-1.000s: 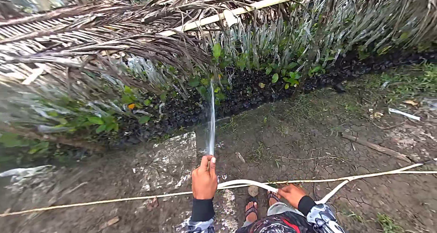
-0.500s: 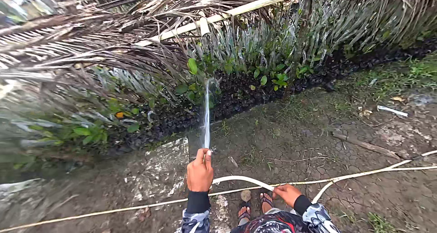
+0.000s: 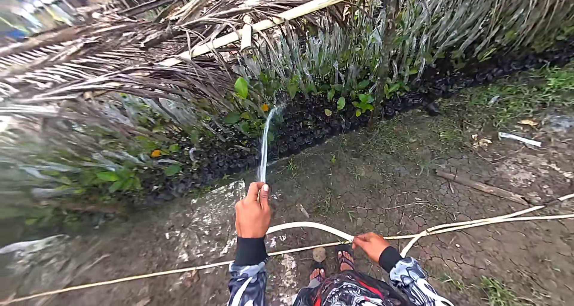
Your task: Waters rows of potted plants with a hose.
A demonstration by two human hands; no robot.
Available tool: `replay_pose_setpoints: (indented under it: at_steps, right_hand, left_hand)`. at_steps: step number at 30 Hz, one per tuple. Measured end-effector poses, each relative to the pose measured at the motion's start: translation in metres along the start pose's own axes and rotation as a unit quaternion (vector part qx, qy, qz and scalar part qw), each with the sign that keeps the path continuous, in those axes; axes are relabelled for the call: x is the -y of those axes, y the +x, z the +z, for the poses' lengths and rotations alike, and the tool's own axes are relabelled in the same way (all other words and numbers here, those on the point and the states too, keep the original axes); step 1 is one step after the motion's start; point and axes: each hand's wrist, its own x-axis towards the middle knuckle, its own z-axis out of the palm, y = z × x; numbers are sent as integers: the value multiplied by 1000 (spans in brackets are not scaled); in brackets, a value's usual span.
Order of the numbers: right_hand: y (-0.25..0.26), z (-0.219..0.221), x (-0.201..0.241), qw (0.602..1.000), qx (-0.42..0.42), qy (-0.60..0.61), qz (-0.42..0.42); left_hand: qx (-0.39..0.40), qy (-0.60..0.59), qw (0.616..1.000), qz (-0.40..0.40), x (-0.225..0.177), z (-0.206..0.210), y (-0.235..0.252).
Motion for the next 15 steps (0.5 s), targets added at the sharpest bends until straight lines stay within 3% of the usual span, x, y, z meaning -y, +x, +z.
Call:
replay_pose_setpoints:
  at_steps: [7, 11, 15]
  right_hand:
    - [3, -8, -15, 1000, -9, 15, -2]
    - [0, -14, -12, 1000, -10, 17, -8]
    - [-3, -16, -12, 1000, -6, 18, -9]
  left_hand:
    - [-16, 5, 1000, -4, -20, 5, 5]
    - [30, 21, 999, 4, -29, 7, 9]
    - [-8, 23, 1000, 12, -38, 6, 12]
